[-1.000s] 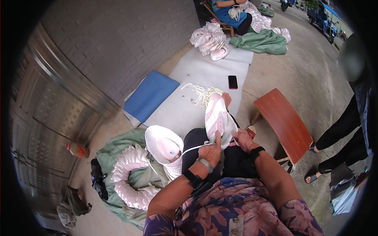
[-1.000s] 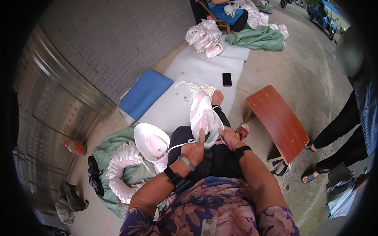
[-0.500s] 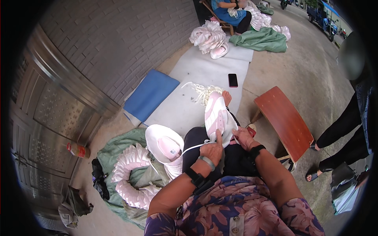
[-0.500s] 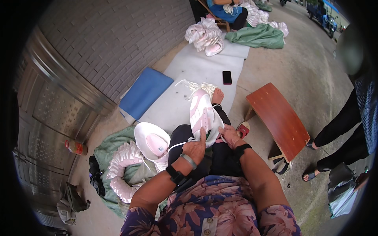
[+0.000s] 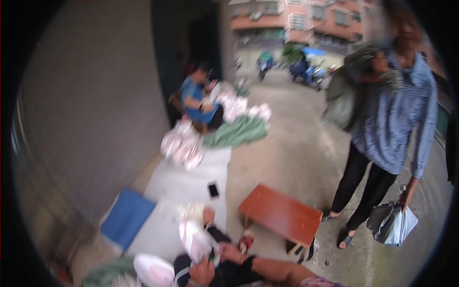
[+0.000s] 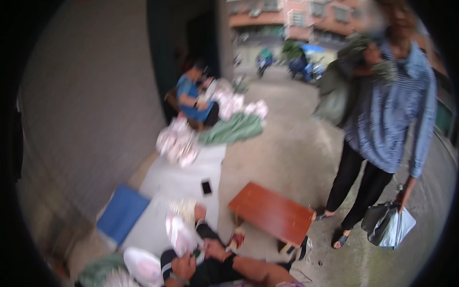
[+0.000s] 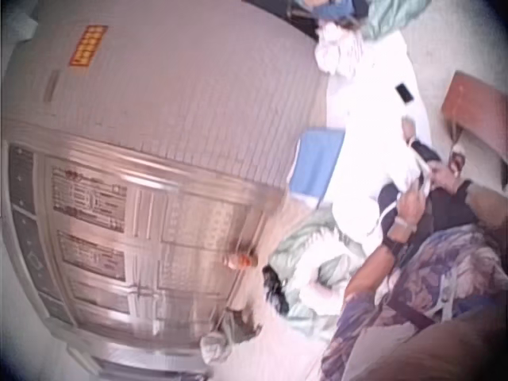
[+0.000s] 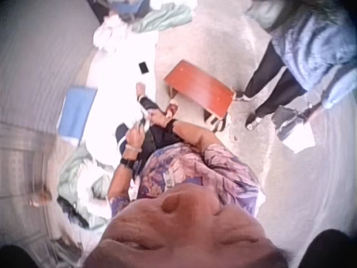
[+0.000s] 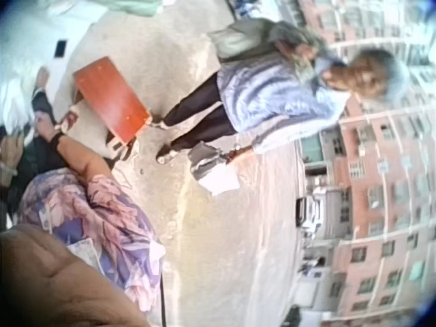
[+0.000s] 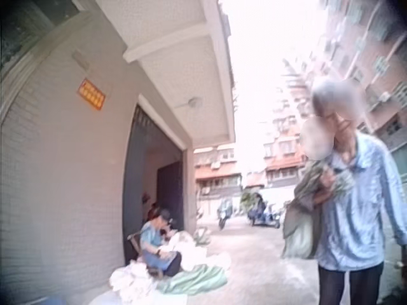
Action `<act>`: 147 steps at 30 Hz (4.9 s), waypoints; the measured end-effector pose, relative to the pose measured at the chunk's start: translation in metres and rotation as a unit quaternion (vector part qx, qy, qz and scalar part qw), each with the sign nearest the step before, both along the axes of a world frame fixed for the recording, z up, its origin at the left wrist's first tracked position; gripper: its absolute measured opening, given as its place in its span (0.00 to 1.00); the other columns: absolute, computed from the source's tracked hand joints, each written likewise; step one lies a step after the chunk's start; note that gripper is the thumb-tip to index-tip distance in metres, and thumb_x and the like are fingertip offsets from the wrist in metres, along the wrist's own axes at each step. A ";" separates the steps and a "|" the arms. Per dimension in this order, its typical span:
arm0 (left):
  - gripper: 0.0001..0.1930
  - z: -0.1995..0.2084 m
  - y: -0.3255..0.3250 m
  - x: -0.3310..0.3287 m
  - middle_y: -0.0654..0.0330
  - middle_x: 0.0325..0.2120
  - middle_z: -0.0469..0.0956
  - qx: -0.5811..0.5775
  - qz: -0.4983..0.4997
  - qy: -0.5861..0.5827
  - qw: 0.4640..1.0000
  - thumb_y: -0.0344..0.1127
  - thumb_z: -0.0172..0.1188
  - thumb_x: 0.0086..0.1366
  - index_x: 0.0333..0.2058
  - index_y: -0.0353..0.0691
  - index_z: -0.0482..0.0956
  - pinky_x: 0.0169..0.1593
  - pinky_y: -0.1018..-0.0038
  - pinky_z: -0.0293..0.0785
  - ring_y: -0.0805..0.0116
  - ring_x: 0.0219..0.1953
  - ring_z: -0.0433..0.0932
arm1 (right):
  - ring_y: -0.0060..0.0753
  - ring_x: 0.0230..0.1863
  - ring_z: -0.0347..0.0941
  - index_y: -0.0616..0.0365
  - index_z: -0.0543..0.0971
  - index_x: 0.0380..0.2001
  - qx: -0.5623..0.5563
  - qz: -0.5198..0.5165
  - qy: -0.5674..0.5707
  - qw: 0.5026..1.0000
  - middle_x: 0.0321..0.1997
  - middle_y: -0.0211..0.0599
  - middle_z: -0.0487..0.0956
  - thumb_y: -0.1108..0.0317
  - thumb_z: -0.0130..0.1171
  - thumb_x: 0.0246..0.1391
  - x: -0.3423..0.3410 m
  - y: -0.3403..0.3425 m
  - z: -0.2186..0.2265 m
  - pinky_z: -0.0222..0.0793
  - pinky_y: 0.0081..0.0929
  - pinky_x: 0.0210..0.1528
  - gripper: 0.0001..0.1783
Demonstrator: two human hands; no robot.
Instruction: Lacing up new white sneakers in an outdoor assembly area.
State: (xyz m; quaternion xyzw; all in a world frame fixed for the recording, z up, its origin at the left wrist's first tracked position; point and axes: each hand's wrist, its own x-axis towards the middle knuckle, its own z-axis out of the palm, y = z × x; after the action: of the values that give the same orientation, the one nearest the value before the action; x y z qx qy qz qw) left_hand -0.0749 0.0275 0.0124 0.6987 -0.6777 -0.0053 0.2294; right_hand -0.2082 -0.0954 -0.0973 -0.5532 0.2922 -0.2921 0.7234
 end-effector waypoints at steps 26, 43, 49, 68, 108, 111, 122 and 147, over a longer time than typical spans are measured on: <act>0.13 -0.028 -0.034 0.016 0.69 0.32 0.74 0.158 -0.009 0.684 0.712 0.36 0.53 0.61 0.43 0.38 0.73 0.37 0.84 0.68 0.84 0.31 0.70 | 0.37 0.25 0.71 0.58 0.74 0.36 -0.483 -0.063 0.116 0.865 0.25 0.38 0.71 0.72 0.52 0.47 -0.005 0.010 0.114 0.65 0.28 0.26 0.11; 0.18 -0.005 -0.036 0.040 0.56 0.25 0.74 0.085 0.110 -0.092 0.986 0.38 0.57 0.48 0.37 0.34 0.69 0.37 0.62 0.63 0.59 0.33 0.70 | 0.44 0.28 0.70 0.66 0.66 0.42 -0.531 0.011 0.312 0.788 0.30 0.44 0.66 0.59 0.58 0.39 0.016 -0.011 0.110 0.67 0.34 0.27 0.28; 0.08 -0.030 -0.051 0.043 0.51 0.19 0.75 0.137 0.093 -0.079 0.983 0.30 0.51 0.49 0.27 0.32 0.69 0.28 0.64 0.71 0.55 0.25 0.76 | 0.42 0.28 0.70 0.64 0.68 0.34 -0.576 0.022 0.332 0.747 0.29 0.43 0.68 0.68 0.53 0.40 0.030 -0.031 0.089 0.68 0.33 0.27 0.16; 0.12 -0.038 -0.047 0.036 0.51 0.18 0.76 0.223 0.097 -0.047 0.969 0.41 0.53 0.52 0.24 0.37 0.71 0.31 0.58 0.70 0.53 0.25 0.76 | 0.45 0.27 0.71 0.62 0.68 0.30 -0.519 0.115 0.311 0.788 0.28 0.44 0.70 0.67 0.55 0.38 0.027 -0.023 0.062 0.68 0.35 0.27 0.14; 0.09 -0.027 -0.055 0.065 0.52 0.13 0.73 0.274 0.074 0.088 0.955 0.35 0.52 0.50 0.24 0.35 0.68 0.24 0.59 0.70 0.52 0.18 0.74 | 0.21 0.19 0.68 0.62 0.73 0.27 -0.072 0.096 0.192 0.974 0.17 0.31 0.71 0.77 0.51 0.50 0.085 -0.071 0.056 0.67 0.20 0.24 0.02; 0.08 -0.026 -0.062 0.081 0.56 0.16 0.72 0.103 0.051 0.080 0.990 0.36 0.55 0.49 0.23 0.38 0.69 0.26 0.61 0.68 0.54 0.21 0.72 | 0.27 0.22 0.70 0.61 0.74 0.28 -0.206 0.062 0.135 0.967 0.20 0.33 0.71 0.78 0.53 0.48 0.093 -0.073 0.058 0.67 0.21 0.27 0.02; 0.12 -0.052 -0.091 0.120 0.56 0.19 0.68 -0.001 0.066 0.263 0.963 0.32 0.62 0.48 0.24 0.38 0.66 0.24 0.66 0.65 0.57 0.21 0.70 | 0.47 0.29 0.71 0.59 0.73 0.29 -0.309 0.091 0.171 0.931 0.26 0.42 0.71 0.81 0.53 0.41 0.109 -0.075 0.069 0.67 0.30 0.31 0.09; 0.10 -0.054 -0.105 0.088 0.51 0.21 0.71 0.069 0.083 0.152 0.982 0.36 0.56 0.53 0.27 0.37 0.67 0.28 0.60 0.67 0.51 0.26 0.72 | 0.48 0.26 0.68 0.60 0.70 0.23 -0.408 0.073 0.214 0.884 0.21 0.42 0.69 0.79 0.52 0.38 0.086 -0.083 0.062 0.64 0.38 0.27 0.05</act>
State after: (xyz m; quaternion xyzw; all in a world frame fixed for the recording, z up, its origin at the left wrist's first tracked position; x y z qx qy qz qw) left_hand 0.0133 -0.0779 -0.0417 0.7574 -0.5727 -0.1394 0.2809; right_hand -0.1219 -0.1784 -0.0354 -0.8685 0.2534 -0.2061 0.3729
